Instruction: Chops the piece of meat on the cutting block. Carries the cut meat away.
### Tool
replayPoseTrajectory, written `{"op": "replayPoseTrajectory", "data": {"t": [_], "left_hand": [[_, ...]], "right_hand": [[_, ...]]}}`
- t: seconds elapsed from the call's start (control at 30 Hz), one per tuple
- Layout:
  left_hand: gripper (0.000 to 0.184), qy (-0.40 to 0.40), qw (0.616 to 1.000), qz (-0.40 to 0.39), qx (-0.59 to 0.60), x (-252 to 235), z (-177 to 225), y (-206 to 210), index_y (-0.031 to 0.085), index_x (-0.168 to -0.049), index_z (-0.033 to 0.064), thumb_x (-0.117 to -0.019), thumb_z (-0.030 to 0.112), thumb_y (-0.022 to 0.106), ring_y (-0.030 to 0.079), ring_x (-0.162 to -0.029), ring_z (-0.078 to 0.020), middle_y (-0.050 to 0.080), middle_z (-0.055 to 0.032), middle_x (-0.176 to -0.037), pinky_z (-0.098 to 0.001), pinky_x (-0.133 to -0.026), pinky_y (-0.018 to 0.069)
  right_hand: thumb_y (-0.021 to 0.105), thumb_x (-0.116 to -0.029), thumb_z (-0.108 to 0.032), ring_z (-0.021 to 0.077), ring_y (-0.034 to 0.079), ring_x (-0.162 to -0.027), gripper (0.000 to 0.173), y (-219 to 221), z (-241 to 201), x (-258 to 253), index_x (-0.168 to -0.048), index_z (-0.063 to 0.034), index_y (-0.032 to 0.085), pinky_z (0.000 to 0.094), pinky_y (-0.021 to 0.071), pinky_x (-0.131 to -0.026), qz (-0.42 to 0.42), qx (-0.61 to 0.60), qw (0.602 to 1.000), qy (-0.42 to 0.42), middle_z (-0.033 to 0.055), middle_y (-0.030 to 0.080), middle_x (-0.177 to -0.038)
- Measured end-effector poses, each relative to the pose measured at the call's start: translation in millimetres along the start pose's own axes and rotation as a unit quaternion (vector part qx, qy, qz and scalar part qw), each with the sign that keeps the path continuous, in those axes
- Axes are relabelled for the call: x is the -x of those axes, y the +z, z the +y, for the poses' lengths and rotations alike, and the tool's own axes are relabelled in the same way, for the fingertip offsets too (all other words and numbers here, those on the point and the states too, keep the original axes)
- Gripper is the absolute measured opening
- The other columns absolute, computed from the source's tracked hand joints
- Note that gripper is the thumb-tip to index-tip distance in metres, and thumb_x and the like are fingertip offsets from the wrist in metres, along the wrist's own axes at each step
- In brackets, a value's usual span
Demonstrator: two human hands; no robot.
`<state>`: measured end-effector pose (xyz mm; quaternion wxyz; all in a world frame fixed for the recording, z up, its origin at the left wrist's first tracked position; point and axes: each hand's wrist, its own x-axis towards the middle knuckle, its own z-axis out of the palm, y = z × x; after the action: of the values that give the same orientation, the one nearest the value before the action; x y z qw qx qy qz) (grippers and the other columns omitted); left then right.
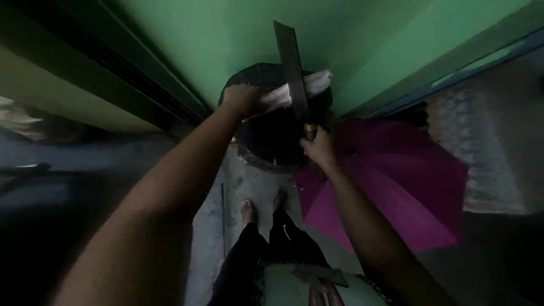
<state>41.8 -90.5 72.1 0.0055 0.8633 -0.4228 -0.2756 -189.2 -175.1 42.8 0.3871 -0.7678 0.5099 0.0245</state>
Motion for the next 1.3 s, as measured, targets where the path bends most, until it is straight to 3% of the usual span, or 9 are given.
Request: {"op": "replayPoseTrajectory", "data": {"t": [0.3, 0.4, 0.5, 0.57, 0.67, 0.77, 1.07, 1.2, 1.3], "left_hand": [[0.05, 0.011, 1.0, 0.003, 0.004, -2.3, 4.9, 0.5, 0.067, -0.108, -0.0055, -0.1003, 0.043, 0.061, 0.063, -0.111, -0.0506, 0.066, -0.0305, -0.114, -0.0711, -0.087, 0.0478], [0.053, 0.014, 1.0, 0.01, 0.017, -6.1, 3.2, 3.6, 0.068, -0.106, -0.005, -0.099, 0.047, 0.061, 0.063, -0.111, -0.0508, 0.066, -0.0306, -0.113, -0.0719, -0.086, 0.0477], [0.051, 0.014, 1.0, 0.006, 0.022, -8.4, 1.2, 1.6, 0.068, -0.104, -0.0053, -0.0998, 0.045, 0.06, 0.063, -0.111, -0.0503, 0.066, -0.0306, -0.113, -0.0719, -0.086, 0.0478], [0.051, 0.021, 0.999, 0.002, 0.027, -10.3, -1.4, 3.4, 0.068, -0.105, -0.0061, -0.0997, 0.044, 0.062, 0.062, -0.112, -0.0512, 0.066, -0.0313, -0.114, -0.0725, -0.087, 0.0474], [0.049, 0.035, 0.999, 0.006, 0.035, -8.7, -3.0, 5.5, 0.068, -0.107, -0.0054, -0.0981, 0.043, 0.064, 0.062, -0.112, -0.0514, 0.066, -0.0312, -0.114, -0.0722, -0.087, 0.0475], [0.051, 0.03, 0.999, 0.01, 0.039, -7.9, -1.3, 2.1, 0.067, -0.109, -0.0051, -0.0985, 0.045, 0.063, 0.062, -0.113, -0.0508, 0.065, -0.0305, -0.116, -0.0715, -0.088, 0.0474], [0.048, 0.021, 0.999, 0.003, 0.038, -8.0, -0.4, 0.9, 0.067, -0.107, -0.0047, -0.0994, 0.043, 0.063, 0.063, -0.111, -0.0503, 0.066, -0.0302, -0.113, -0.0711, -0.086, 0.0484], [0.053, 0.022, 0.999, -0.003, 0.033, -14.6, -3.1, 5.2, 0.068, -0.107, -0.0049, -0.0987, 0.047, 0.062, 0.063, -0.112, -0.0499, 0.066, -0.0302, -0.114, -0.0716, -0.087, 0.0486], [0.052, 0.02, 0.999, 0.001, 0.026, -16.6, -3.0, 5.7, 0.068, -0.105, -0.0048, -0.0989, 0.046, 0.062, 0.064, -0.111, -0.0496, 0.066, -0.0299, -0.113, -0.0714, -0.086, 0.0489]], "right_hand": [[0.073, -0.0931, -0.025, 0.0145, 0.064, -0.058, 0.038, -69.9, -58.2, 73.0, -0.122, -0.0049, 0.06, 0.0344, 0.0575, -0.054, 0.107, -0.056, 0.969, -0.217, 0.0074, 0.067, -0.083], [0.072, -0.0925, -0.019, 0.0016, 0.065, -0.065, 0.029, -113.2, -114.8, 103.7, -0.11, -0.0009, 0.057, 0.0219, 0.0605, -0.059, 0.232, -0.125, 0.873, -0.41, -0.0031, 0.065, -0.085], [0.072, -0.0883, -0.01, 0.0103, 0.067, -0.064, 0.025, -137.2, -157.4, 99.7, -0.101, -0.0006, 0.053, 0.0315, 0.0629, -0.06, 0.326, -0.193, 0.763, -0.523, -0.0005, 0.064, -0.08], [0.07, -0.091, -0.01, 0.011, 0.066, -0.062, 0.027, -114.2, -140.9, 84.5, -0.104, 0.0041, 0.052, 0.0318, 0.0625, -0.059, 0.315, -0.168, 0.807, -0.471, 0.0019, 0.063, -0.077], [0.069, -0.0935, -0.019, 0.0289, 0.07, -0.075, 0.04, -40.2, -55.9, 41.9, -0.124, 0.0049, 0.059, 0.0501, 0.0597, -0.071, 0.133, 0.006, 0.982, -0.131, 0.0195, 0.069, -0.092], [0.072, -0.0931, -0.018, 0.04, 0.071, -0.085, 0.046, -10.5, -15.5, 1.4, -0.13, 0.0029, 0.056, 0.0588, 0.0584, -0.077, -0.011, 0.068, 0.997, 0.031, 0.0275, 0.067, -0.106], [0.074, -0.0938, -0.019, 0.0279, 0.068, -0.072, 0.046, -39.9, -29.0, 36.2, -0.134, -0.0046, 0.056, 0.0472, 0.0593, -0.07, 0.003, 0.0, 1.0, -0.026, 0.0192, 0.068, -0.098], [0.074, -0.0937, -0.026, 0.0143, 0.063, -0.06, 0.04, -96.1, -79.0, 81.3, -0.124, -0.0043, 0.059, 0.034, 0.0576, -0.055, 0.118, -0.057, 0.967, -0.217, 0.0076, 0.066, -0.087], [0.073, -0.0913, -0.021, 0.0017, 0.064, -0.061, 0.032, -122.7, -129.0, 87.5, -0.11, -0.0017, 0.057, 0.0225, 0.0594, -0.056, 0.259, -0.121, 0.881, -0.378, -0.0039, 0.063, -0.083]]}}
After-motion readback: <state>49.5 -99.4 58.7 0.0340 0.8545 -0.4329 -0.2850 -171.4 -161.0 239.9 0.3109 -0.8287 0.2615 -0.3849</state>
